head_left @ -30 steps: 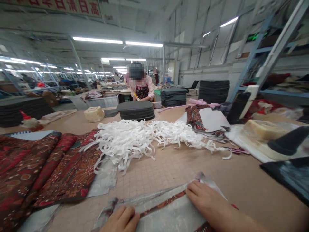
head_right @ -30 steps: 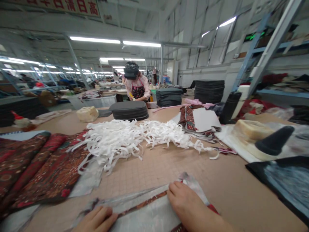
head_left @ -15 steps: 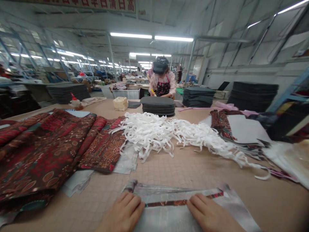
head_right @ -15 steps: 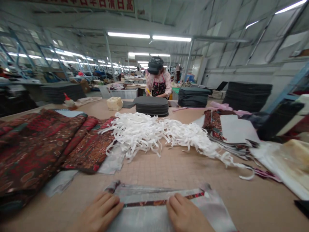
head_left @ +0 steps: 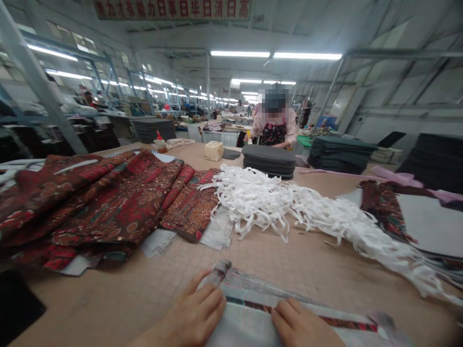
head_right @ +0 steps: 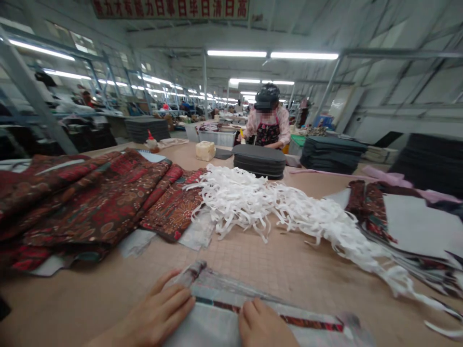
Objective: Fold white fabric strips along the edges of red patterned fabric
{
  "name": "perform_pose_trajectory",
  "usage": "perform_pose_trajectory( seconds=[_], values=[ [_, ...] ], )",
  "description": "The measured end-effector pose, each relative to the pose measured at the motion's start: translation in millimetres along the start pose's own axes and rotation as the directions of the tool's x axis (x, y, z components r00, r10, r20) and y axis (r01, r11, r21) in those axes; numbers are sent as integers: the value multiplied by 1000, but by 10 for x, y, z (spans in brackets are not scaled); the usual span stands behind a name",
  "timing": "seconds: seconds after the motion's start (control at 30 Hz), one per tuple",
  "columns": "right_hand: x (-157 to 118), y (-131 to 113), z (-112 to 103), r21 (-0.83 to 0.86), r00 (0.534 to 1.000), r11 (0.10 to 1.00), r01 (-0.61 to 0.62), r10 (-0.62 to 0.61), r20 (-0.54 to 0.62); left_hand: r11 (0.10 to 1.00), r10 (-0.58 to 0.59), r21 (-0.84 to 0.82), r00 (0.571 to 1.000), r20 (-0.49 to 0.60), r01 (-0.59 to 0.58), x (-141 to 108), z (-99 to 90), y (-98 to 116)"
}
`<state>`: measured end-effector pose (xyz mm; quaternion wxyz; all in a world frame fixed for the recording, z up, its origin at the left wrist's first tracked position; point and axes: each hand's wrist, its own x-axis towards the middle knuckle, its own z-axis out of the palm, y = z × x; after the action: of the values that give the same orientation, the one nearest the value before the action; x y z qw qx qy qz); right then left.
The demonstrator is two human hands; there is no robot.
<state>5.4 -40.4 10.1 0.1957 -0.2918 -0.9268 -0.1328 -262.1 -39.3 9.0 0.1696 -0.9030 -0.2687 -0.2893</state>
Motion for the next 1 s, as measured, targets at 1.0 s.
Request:
perform_pose_trajectory(
  seconds=[1.0],
  values=[
    [695,-282,416,86,950,955,284,-268,-160,921,-353,-156,934,58,358,-148,-151,-24]
  ],
)
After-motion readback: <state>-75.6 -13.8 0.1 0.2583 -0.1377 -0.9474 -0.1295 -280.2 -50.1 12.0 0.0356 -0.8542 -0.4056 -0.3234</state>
